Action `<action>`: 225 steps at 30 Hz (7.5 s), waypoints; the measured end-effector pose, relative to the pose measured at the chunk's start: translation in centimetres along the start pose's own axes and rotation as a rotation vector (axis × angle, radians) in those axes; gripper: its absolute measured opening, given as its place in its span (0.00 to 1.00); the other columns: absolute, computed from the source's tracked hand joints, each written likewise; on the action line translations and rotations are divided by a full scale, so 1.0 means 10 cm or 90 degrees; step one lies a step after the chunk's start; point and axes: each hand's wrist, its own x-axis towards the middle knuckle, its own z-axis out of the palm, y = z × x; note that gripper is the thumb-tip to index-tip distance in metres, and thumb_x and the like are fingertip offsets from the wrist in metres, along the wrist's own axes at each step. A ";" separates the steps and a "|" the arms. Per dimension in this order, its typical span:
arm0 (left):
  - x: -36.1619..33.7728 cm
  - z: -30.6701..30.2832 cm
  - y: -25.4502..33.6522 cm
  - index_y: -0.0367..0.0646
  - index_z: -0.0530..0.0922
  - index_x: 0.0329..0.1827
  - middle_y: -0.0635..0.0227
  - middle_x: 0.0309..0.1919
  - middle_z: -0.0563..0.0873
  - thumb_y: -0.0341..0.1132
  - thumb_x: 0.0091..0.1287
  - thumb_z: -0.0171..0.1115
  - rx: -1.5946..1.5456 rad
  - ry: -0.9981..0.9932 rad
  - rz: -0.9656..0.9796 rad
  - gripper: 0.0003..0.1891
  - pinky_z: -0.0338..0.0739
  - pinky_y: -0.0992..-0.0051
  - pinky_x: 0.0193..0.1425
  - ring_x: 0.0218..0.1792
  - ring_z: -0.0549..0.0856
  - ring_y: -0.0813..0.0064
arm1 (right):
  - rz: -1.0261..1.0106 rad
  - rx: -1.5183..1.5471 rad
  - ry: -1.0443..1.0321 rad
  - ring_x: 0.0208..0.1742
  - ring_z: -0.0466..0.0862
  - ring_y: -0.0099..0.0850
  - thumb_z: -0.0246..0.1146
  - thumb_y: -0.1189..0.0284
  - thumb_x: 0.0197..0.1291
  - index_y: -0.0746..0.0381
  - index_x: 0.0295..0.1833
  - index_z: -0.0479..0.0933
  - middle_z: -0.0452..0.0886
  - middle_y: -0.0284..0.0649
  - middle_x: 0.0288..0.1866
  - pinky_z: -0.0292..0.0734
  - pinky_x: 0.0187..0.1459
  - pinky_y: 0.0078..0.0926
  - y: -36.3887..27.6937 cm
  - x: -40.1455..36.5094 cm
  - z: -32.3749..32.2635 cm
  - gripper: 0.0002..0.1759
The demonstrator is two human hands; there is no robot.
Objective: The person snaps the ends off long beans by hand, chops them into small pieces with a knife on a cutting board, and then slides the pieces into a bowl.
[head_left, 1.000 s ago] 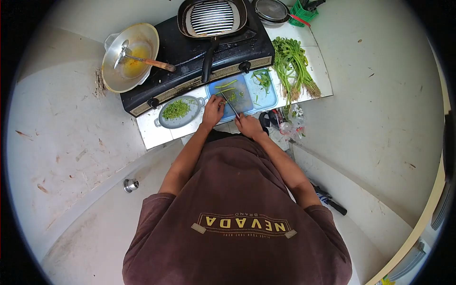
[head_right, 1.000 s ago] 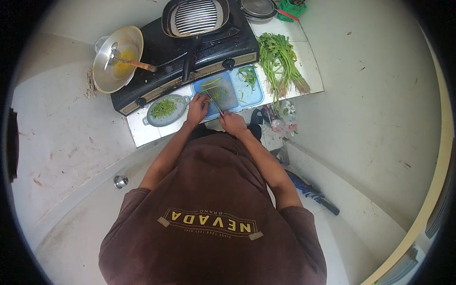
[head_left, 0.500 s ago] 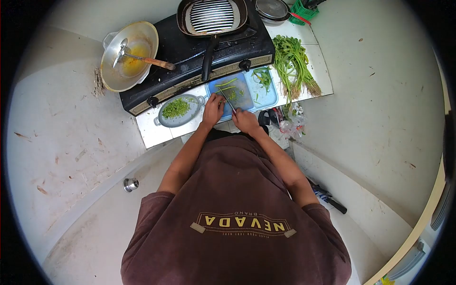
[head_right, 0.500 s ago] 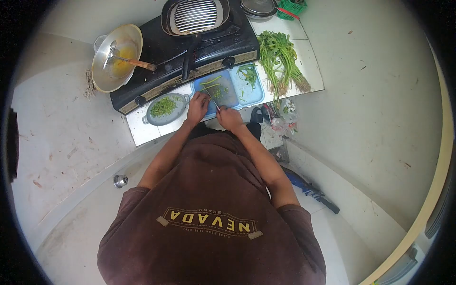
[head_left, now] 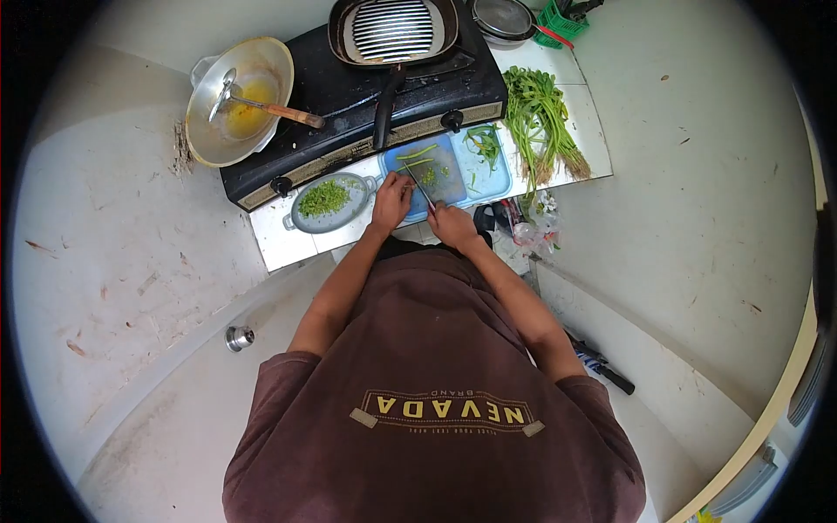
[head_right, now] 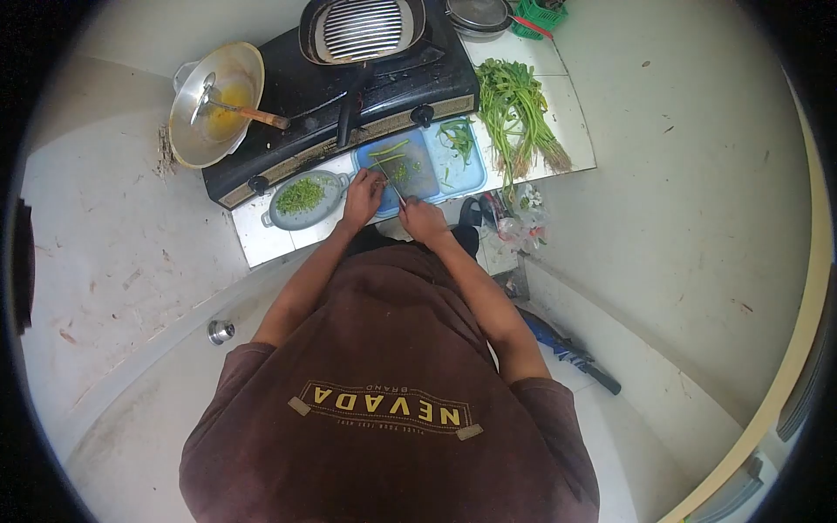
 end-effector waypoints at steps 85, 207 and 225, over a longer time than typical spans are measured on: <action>-0.11 0.13 0.10 0.37 0.83 0.41 0.56 0.39 0.83 0.26 0.66 0.66 0.012 0.089 -0.064 0.03 0.78 0.57 0.49 0.44 0.83 0.50 | -0.113 -0.068 -0.042 0.32 0.87 0.58 0.55 0.56 0.73 0.68 0.44 0.77 0.84 0.57 0.27 0.83 0.37 0.57 0.31 -0.01 -0.19 0.22; -0.14 0.10 0.12 0.37 0.83 0.42 0.55 0.39 0.83 0.23 0.66 0.63 0.022 0.107 -0.018 0.04 0.78 0.58 0.47 0.42 0.84 0.50 | -0.102 -0.030 -0.041 0.31 0.87 0.58 0.53 0.57 0.74 0.69 0.44 0.78 0.85 0.57 0.27 0.84 0.38 0.57 0.18 -0.05 -0.21 0.23; -0.15 0.12 0.09 0.36 0.83 0.42 0.54 0.39 0.82 0.22 0.65 0.63 0.017 0.109 -0.018 0.05 0.78 0.58 0.48 0.43 0.83 0.48 | -0.118 -0.002 -0.031 0.34 0.87 0.60 0.54 0.56 0.75 0.69 0.43 0.77 0.85 0.60 0.29 0.83 0.40 0.58 0.19 -0.01 -0.13 0.23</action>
